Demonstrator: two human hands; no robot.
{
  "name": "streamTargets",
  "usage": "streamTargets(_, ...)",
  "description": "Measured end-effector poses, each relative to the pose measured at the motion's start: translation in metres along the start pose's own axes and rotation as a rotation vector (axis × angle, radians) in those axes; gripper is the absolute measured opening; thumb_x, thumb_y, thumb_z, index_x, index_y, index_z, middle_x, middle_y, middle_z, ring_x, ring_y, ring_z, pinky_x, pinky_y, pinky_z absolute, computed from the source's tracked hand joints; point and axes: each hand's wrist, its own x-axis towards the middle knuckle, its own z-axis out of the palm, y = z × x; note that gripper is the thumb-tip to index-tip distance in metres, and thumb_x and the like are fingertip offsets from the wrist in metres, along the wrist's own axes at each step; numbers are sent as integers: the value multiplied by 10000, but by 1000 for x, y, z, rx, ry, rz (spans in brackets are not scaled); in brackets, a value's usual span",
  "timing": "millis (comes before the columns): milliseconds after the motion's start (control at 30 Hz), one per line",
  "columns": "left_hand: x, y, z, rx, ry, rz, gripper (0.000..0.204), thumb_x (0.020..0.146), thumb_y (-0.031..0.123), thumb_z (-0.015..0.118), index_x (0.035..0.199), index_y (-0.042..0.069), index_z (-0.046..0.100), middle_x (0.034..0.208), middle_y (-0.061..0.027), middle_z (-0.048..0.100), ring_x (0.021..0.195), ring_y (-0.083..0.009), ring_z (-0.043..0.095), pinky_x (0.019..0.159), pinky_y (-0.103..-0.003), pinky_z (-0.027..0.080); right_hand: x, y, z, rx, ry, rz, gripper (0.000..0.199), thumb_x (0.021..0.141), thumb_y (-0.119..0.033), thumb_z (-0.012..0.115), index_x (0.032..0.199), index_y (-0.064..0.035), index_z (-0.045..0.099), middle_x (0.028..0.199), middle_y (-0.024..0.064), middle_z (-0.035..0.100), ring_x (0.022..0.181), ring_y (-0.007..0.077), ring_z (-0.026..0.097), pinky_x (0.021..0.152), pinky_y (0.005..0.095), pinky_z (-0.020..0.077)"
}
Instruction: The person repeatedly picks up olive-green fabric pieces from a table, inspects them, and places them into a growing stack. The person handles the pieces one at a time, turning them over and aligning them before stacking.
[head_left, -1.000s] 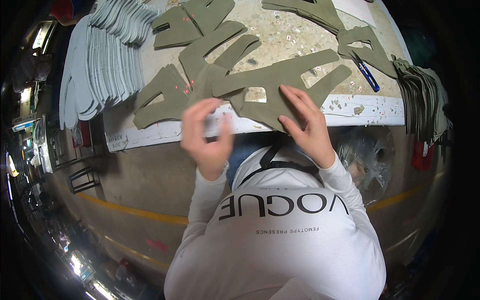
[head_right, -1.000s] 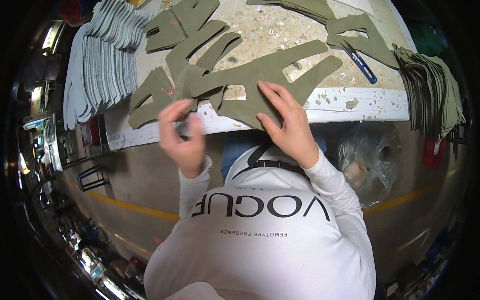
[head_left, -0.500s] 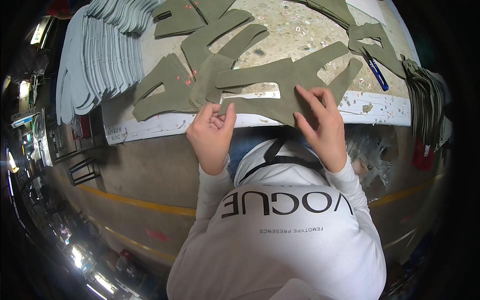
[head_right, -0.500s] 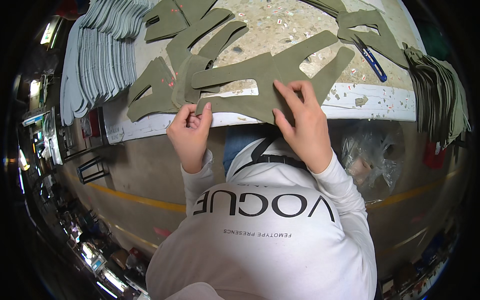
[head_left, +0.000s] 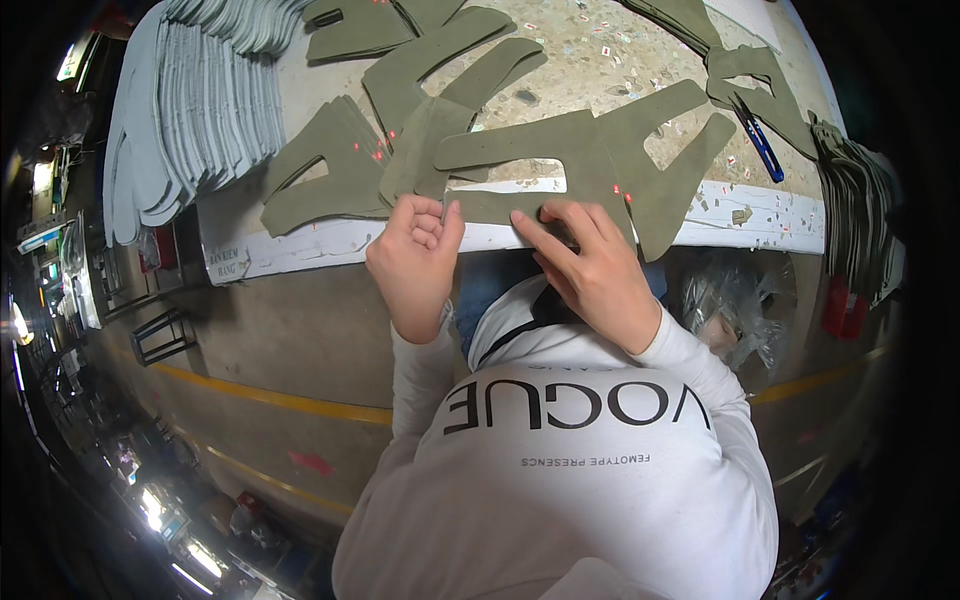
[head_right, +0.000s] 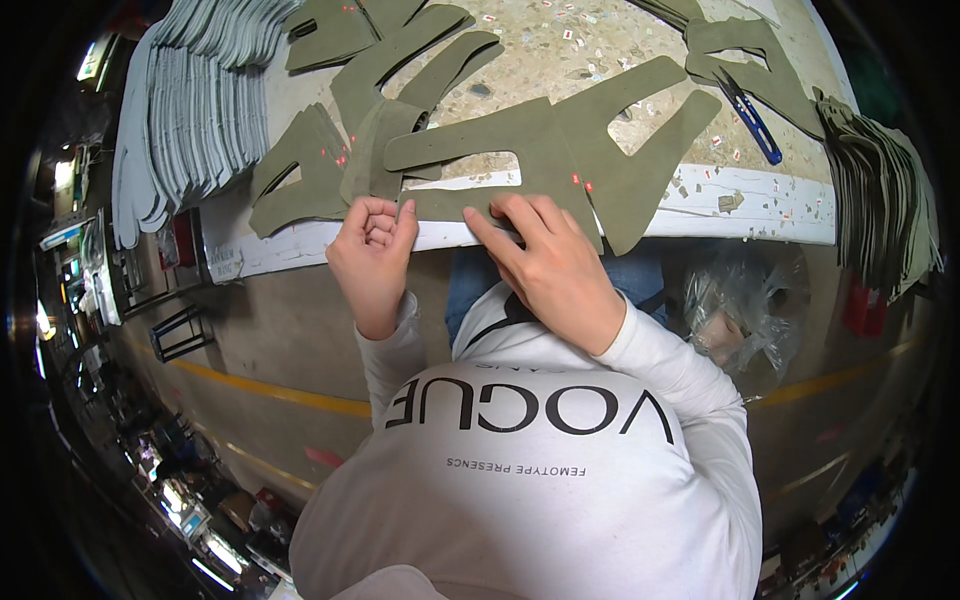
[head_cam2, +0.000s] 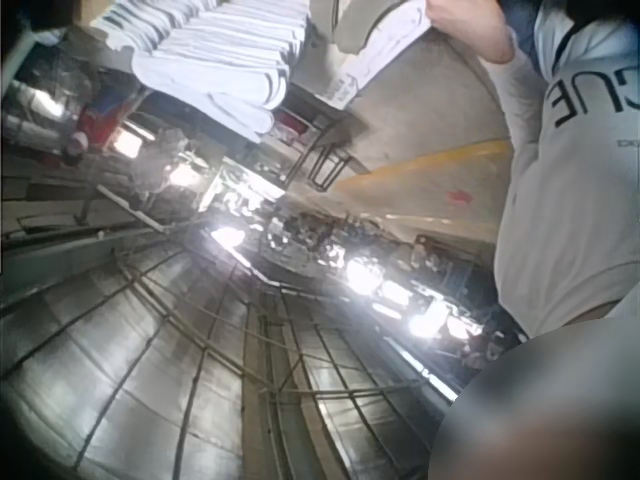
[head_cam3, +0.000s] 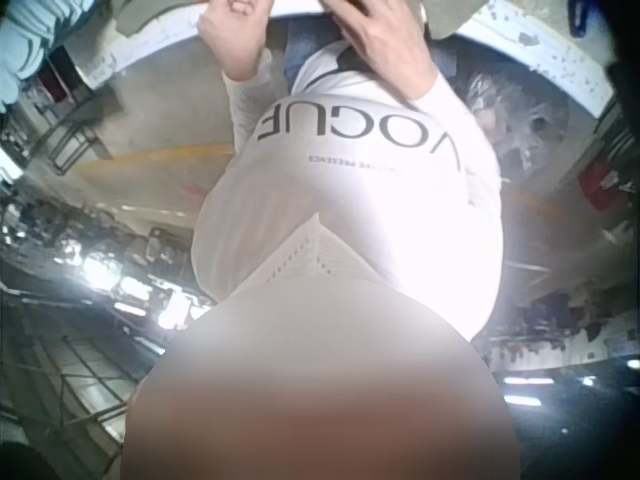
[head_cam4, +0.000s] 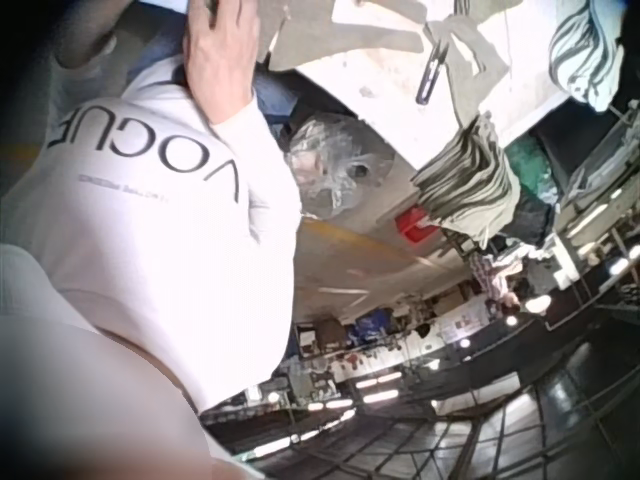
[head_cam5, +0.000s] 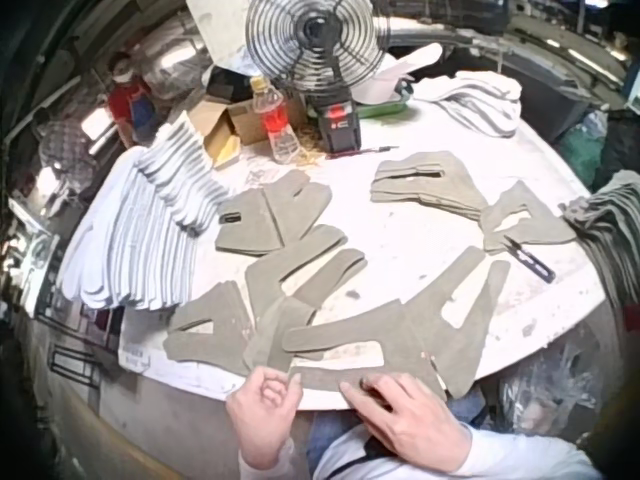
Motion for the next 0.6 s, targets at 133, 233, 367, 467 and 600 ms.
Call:
streamTargets(133, 2, -1, 0, -22, -20, -24, 181, 771, 137, 781, 756, 47, 625, 546, -5, 595, 459, -65, 514, 488, -223, 420, -6, -1, -6, 78, -13, 20, 497, 763, -38, 688, 1250, -52, 588, 1129, 111, 515, 1027, 280, 522, 882, 389, 459)
streamTargets(233, 2, -1, 0, -24, -17, -20, 173, 773, 127, 776, 756, 48, 623, 543, -4, 593, 458, -63, 512, 486, -220, 415, -5, -2, -6, 136, 8, 44, 518, 771, -72, 699, 1273, -58, 570, 1141, 113, 510, 1036, 284, 516, 874, 390, 454)
streamTargets(367, 2, -1, 0, -53, -20, -27, 168, 777, 111, 772, 761, 44, 619, 551, -6, 595, 468, -58, 517, 491, -209, 416, 0, -3, 0, 54, -28, 72, 567, 772, -128, 718, 1308, -66, 544, 1152, 104, 507, 1051, 277, 507, 846, 376, 446)
streamTargets(467, 2, -1, 0, -63, -27, -30, 171, 785, 102, 768, 766, 35, 612, 571, -10, 607, 484, -56, 528, 501, -204, 426, -2, -6, 3, -13, 4, 50, 554, 764, -147, 728, 1288, -70, 568, 1167, 100, 510, 1065, 268, 501, 831, 372, 440)
streamTargets(600, 2, -2, -1, -74, -29, 12, 170, 801, 81, 765, 778, 18, 609, 589, -9, 603, 515, -43, 532, 511, -197, 433, -11, -7, 0, 54, 27, 45, 532, 761, -113, 724, 1274, -81, 588, 1192, 131, 510, 1074, 300, 507, 884, 400, 450)
